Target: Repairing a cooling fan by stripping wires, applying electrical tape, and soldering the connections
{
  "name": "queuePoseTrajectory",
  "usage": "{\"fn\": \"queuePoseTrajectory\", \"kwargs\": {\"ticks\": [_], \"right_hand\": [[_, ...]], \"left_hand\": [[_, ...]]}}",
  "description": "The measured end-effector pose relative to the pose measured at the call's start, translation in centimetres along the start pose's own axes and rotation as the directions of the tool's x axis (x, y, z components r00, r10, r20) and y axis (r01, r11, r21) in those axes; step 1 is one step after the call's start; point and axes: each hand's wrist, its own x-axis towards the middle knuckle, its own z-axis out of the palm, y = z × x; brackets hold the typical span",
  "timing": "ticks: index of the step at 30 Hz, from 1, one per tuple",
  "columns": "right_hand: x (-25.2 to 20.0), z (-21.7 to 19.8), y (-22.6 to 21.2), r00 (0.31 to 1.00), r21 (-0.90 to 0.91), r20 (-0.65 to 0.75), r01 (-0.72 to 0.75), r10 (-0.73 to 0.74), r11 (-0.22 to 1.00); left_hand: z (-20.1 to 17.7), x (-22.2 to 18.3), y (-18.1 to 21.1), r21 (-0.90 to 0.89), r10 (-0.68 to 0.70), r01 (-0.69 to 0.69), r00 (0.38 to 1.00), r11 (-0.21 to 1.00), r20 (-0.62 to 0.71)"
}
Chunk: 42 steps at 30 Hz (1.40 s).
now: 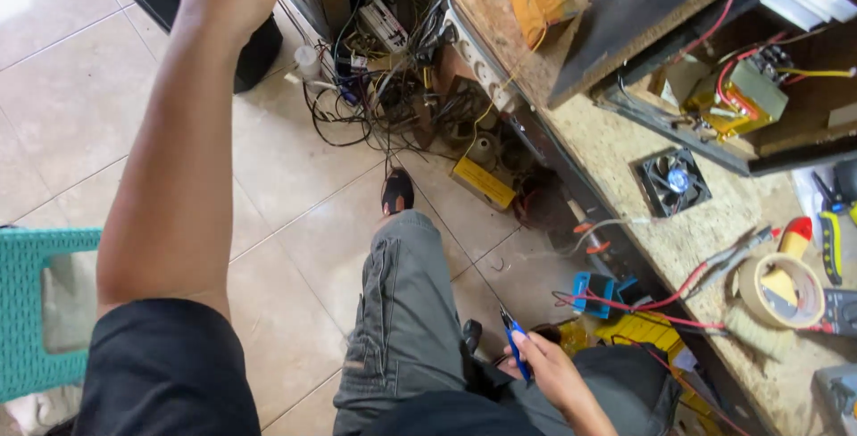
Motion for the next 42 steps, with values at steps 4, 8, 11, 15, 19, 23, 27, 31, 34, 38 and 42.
{"fn": "queuePoseTrajectory", "kwargs": {"ticks": [4,8,11,15,19,23,27,31,34,38,42], "right_hand": [[3.1,-1.0,1.0,0.994,-0.039,-0.071,-0.092,0.089,0.995],[3.7,-1.3,-1.7,0.986,-0.047,-0.046,-0.162,0.16,0.986],[2.4,-2.2,-1.3,0.998,-0.04,-0.045,0.043,-0.045,0.998],[-4.9,-5.8,-5.1,0.945,-0.183,-0.047,0.309,-0.322,0.933],[-13.1,-10.4,-5.7,0.74,-0.148,-0.296,0.59,-0.605,0.794],[-16.5,-15.6,-0.5,0.544,-0.255,-0.643,0.513,-0.54,0.82],[-18.1,-21.0,4.5,0.353,-0.314,-0.843,0.293,-0.407,0.903],[-19.0,-22.1,5.9,0.492,0.053,-0.857,0.381,-0.154,0.923],[-18.2,-21.8,7.3,0.526,0.089,-0.818,0.513,-0.231,0.854],[-18.4,-23.7,9.1,0.375,-0.161,-0.864,0.426,-0.336,0.89],[-17.9,-27.5,11.4,0.179,-0.256,-0.954,-0.058,-0.242,0.965]], "left_hand": [[8.2,6.1,0.6,-0.381,-0.358,0.439,0.895,0.814,0.266],[15.4,8.6,-0.8,-0.602,-0.224,0.373,0.924,0.706,0.31],[23.0,7.8,-5.2,-0.688,-0.057,0.303,0.933,0.66,0.356],[27.6,5.1,-13.0,-0.429,-0.422,0.559,0.825,0.71,0.375],[24.6,-4.4,-13.9,-0.816,-0.62,0.235,0.764,0.528,-0.182],[16.1,-22.9,12.3,0.085,0.488,-0.483,0.834,0.871,-0.259],[18.6,-31.8,21.1,-0.261,0.409,-0.321,0.794,0.91,0.451],[23.8,-36.5,22.0,-0.222,0.037,0.288,0.531,0.932,0.846],[20.9,-36.6,26.2,-0.143,0.005,0.237,0.501,0.961,0.865],[18.3,-37.1,25.3,-0.205,0.128,0.052,0.626,0.977,0.769],[16.0,-37.8,24.6,-0.157,0.322,-0.286,0.894,0.945,0.312]]}}
